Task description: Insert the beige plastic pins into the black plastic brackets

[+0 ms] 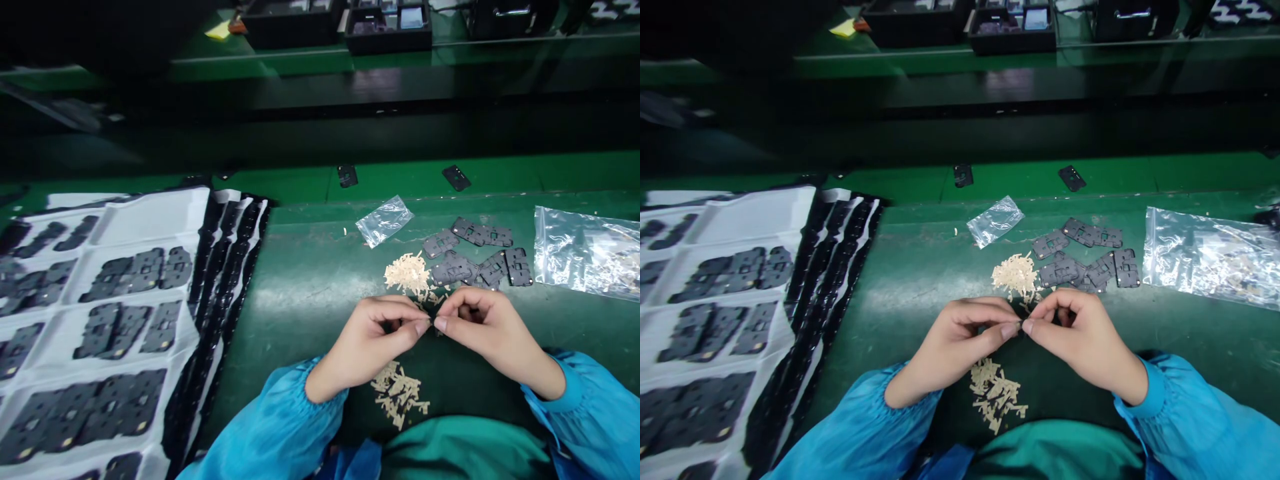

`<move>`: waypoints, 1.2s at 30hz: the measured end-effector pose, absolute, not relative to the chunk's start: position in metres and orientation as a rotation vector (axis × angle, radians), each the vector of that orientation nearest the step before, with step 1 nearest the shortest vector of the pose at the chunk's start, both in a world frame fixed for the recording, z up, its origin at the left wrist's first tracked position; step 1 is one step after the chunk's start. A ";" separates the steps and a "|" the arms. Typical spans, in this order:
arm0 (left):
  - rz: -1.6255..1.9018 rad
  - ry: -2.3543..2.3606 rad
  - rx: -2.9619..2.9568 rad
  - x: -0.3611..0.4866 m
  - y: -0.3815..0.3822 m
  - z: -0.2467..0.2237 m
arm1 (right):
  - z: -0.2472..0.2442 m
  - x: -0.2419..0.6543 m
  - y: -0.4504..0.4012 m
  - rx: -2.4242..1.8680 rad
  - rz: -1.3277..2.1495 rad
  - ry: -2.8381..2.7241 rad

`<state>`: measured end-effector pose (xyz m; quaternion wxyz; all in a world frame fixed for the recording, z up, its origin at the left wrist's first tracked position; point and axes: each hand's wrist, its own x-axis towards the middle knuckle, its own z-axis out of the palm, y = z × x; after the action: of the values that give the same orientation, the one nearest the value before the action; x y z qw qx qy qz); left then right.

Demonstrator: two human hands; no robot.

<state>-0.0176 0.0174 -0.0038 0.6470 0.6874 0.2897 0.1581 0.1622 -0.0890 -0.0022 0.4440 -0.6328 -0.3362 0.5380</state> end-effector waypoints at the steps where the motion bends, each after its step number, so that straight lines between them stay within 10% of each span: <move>1: 0.373 0.654 1.593 -0.017 0.017 -0.004 | -0.003 0.161 -0.089 -1.578 1.328 -0.830; 19: 0.382 0.673 1.867 0.000 0.037 -0.004 | -0.001 0.164 -0.090 -1.608 1.020 -0.954; 36: 0.328 1.494 1.997 0.057 0.282 -0.019 | -0.003 0.169 -0.090 -1.568 1.016 -1.041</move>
<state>0.0569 0.2820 -0.0193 0.3078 0.7553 0.5651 0.1241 0.1690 -0.0896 -0.0031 0.4807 -0.6428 -0.4269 0.4166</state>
